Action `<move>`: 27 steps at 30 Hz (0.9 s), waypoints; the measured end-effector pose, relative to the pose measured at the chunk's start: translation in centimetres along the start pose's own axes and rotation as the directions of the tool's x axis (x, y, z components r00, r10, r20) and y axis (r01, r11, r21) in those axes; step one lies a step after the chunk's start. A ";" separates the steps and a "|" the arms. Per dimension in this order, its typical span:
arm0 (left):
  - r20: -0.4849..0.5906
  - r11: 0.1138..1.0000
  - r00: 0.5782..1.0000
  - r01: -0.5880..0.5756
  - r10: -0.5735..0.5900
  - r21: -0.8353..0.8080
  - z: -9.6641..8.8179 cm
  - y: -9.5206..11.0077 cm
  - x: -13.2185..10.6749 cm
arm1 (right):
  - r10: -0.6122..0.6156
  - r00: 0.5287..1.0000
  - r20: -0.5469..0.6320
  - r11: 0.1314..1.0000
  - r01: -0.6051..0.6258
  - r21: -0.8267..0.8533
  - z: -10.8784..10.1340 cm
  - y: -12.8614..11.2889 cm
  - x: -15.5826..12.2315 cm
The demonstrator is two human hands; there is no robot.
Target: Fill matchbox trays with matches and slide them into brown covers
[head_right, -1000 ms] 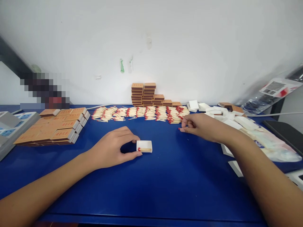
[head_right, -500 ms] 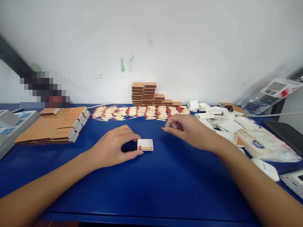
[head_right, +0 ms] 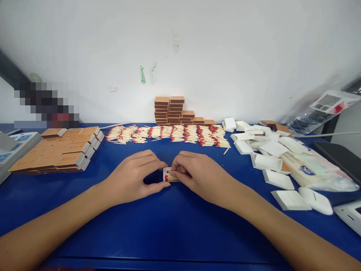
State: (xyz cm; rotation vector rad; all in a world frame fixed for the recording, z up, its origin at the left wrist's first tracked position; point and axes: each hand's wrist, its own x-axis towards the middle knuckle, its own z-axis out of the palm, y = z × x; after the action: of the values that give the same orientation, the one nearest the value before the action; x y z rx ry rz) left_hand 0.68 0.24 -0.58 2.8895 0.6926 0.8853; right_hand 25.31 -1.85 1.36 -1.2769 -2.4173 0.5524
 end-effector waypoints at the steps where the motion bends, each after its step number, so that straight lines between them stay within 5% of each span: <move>1: 0.002 1.000 1.000 -0.003 0.003 0.007 0.0 0.0 0.0 | -0.008 1.000 -0.008 1.000 0.008 -0.009 0.0 0.0 0.0; 17: 0.018 1.000 1.000 -0.002 0.003 -0.015 0.1 -0.6 -0.2 | -0.064 0.998 -0.013 0.992 0.062 -0.107 0.0 -0.2 -0.2; 21: 0.050 0.997 0.997 0.053 -0.050 -0.059 0.0 -0.6 -0.1 | -0.009 0.999 -0.032 0.992 0.005 -0.125 -3.2 2.2 -0.7; 27: 0.090 0.990 0.991 0.107 -0.098 -0.095 -0.4 -0.5 -0.2 | 0.335 0.935 -0.116 0.894 -0.355 -0.274 -9.7 10.5 -2.7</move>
State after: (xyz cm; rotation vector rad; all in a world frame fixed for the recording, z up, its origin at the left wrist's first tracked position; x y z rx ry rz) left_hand 0.12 0.60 -0.45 2.7582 0.7589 0.7578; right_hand 38.70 3.06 4.21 -1.8404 -2.2870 0.2390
